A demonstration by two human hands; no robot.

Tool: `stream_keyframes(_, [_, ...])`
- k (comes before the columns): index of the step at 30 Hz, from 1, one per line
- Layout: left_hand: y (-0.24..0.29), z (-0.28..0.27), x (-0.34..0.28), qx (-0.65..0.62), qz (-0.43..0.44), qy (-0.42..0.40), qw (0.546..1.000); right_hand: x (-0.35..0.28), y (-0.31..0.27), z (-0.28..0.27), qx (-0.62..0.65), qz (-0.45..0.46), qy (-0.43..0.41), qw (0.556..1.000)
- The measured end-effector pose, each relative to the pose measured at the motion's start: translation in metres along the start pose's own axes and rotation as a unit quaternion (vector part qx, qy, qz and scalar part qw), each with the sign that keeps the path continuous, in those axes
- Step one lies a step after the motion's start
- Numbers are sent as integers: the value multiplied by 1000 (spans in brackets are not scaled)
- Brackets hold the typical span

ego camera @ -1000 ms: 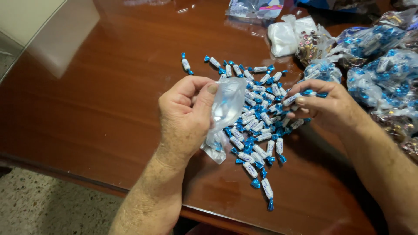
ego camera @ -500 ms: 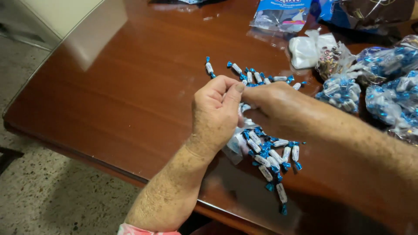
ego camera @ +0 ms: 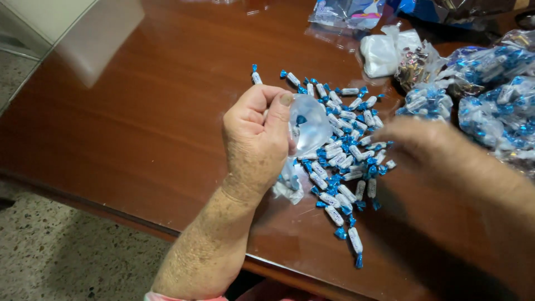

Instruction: Bagging small wrapped candies into clear plastic bags from a large pile on a table.

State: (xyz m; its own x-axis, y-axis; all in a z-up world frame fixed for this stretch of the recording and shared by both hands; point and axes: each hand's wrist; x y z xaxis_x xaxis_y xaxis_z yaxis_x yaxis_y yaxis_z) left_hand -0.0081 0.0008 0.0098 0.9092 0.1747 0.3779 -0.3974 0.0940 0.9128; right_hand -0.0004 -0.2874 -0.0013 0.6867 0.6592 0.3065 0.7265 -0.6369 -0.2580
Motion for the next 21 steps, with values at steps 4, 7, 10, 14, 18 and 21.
stream_keyframes(4, [-4,1,-1,18,13,-1,1000,-67,44,46,-86,112,-51,989])
stream_keyframes(7, [-5,3,-2,-2,13,-9,1000,-80,41,51,-71,118,-11,990])
stream_keyframes(10, [-2,4,-3,7,21,-14,1000,-78,33,48,-28,117,10,993])
stream_keyframes(14, [-6,3,-2,44,27,-10,999,-82,31,54,-121,132,-8,984])
stream_keyframes(18, [-6,3,-2,71,28,-12,997,-96,56,65,-90,292,-17,952])
stream_keyframes(21, [-6,3,-2,54,36,-9,998,-88,60,55,89,425,60,899])
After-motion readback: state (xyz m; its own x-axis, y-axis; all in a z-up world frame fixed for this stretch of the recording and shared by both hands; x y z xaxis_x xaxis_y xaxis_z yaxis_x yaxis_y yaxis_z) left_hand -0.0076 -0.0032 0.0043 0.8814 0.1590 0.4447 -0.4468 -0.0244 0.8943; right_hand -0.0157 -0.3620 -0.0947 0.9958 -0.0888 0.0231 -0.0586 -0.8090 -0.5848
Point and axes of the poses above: each hand's wrist, its own x-axis towards the middle knuckle, its own z-axis out of the palm, y = z × x, and after that the axes turned 1 degree about z, right-handed
